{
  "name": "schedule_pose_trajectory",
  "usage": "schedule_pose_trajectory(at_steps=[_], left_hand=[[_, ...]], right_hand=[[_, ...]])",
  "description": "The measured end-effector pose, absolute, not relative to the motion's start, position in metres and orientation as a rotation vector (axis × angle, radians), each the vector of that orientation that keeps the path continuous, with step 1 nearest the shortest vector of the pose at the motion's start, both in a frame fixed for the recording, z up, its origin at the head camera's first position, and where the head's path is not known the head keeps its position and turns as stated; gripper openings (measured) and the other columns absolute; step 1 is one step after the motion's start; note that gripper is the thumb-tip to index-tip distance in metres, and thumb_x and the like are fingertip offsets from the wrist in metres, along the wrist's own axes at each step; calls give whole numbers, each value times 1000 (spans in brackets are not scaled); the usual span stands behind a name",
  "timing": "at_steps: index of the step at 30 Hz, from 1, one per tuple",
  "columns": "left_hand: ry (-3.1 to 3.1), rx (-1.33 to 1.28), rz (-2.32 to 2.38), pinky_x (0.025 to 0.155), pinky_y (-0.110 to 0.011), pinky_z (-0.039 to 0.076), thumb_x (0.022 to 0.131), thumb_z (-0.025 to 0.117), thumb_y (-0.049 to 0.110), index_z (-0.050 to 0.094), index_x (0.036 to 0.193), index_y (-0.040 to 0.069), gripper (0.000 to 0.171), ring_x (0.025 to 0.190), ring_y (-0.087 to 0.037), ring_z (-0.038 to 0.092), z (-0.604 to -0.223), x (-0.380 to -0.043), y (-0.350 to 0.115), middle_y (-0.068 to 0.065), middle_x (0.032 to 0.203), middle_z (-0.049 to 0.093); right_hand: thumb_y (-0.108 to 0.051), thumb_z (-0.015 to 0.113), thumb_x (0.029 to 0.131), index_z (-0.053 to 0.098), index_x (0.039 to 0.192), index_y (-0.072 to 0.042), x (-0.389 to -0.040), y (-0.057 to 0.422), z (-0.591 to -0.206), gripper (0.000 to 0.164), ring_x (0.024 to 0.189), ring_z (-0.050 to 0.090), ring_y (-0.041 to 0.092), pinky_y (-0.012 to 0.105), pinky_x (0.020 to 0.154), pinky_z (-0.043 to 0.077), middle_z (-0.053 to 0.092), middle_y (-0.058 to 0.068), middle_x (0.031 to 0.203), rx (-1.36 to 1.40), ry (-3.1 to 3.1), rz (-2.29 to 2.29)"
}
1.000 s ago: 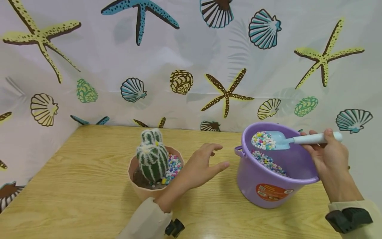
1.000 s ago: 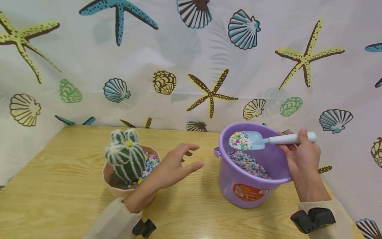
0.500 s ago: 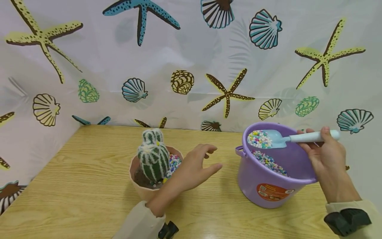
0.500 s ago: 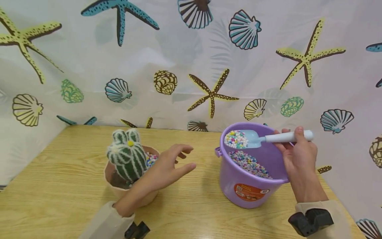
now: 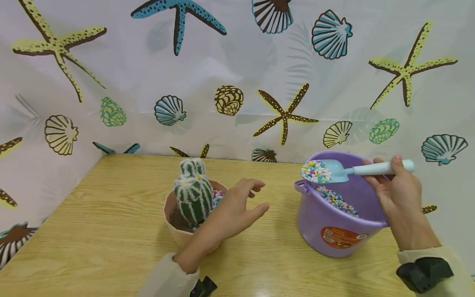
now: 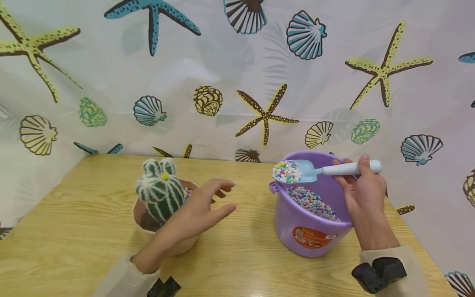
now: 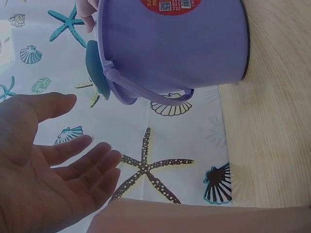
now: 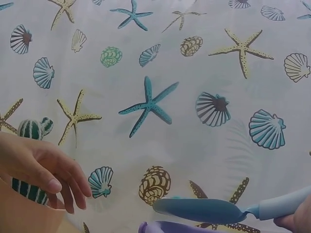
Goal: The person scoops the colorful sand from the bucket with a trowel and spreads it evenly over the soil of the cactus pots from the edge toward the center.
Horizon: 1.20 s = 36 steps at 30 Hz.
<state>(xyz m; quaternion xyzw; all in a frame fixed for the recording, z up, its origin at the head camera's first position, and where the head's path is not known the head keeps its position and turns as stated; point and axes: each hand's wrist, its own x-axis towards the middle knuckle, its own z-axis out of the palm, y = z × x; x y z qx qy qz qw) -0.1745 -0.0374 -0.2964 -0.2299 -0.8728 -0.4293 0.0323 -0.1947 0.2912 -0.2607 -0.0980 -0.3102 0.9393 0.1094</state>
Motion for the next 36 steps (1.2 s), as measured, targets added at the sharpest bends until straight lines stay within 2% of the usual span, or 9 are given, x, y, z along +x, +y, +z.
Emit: schedule_pose_trajectory(at_steps=[5,9,12,17,21,25,30,36], left_hand=[[-2692,-697,-1353,90,-42,50,90,66,17,54,127,5,41,110,-28,58,-297,-172,-44,-11,121,58],[-2708,-689,-1336,89,-42,50,90,66,17,55,127,6,40,109,-26,58,-297,-169,-48,-10,121,58],[-2718,-685,-1307,88,-41,50,90,66,18,55,127,7,40,108,-25,58,-297,-167,-52,-9,120,59],[-2720,-691,-1296,88,-41,50,90,66,18,55,128,7,40,108,-24,58,-295,-163,-58,-8,120,59],[-2715,-705,-1286,90,-41,49,90,66,17,55,128,5,41,109,-26,58,-295,-161,-63,-9,121,59],[-2722,-701,-1278,90,-40,49,89,67,17,55,127,6,42,108,-24,58,-294,-157,-65,-8,122,59],[-2736,-667,-1265,89,-39,50,88,68,18,56,126,7,41,107,-22,59,-292,-153,-67,-7,122,59],[-2752,-639,-1258,87,-38,50,89,68,17,56,127,8,41,106,-20,59,-289,-148,-74,-7,123,60]], right_hand=[[-25,47,97,26,140,-27,-194,283,-261,48,81,69,36,46,102,32,45,13,114,-291,-907,2775],[-25,47,97,31,133,-22,-193,277,-260,40,81,68,36,47,99,37,45,14,112,-289,-890,2787],[-25,47,97,31,131,-22,-192,273,-260,37,80,68,37,47,99,36,46,16,110,-283,-884,2796],[-25,47,97,21,140,-26,-190,266,-258,50,82,69,35,46,102,30,45,15,114,-268,-929,2802],[-26,46,97,19,143,-30,-189,260,-257,53,84,68,33,46,104,28,39,12,123,-248,-959,2816],[-25,44,98,24,139,-28,-188,255,-257,46,85,67,34,48,101,31,40,15,121,-211,-958,2834],[-25,46,98,30,126,-18,-187,244,-254,33,87,67,34,49,94,39,43,17,114,-188,-982,2801],[-26,46,97,34,123,-15,-188,232,-251,30,86,68,33,48,94,40,41,15,116,-225,-1028,2786]])
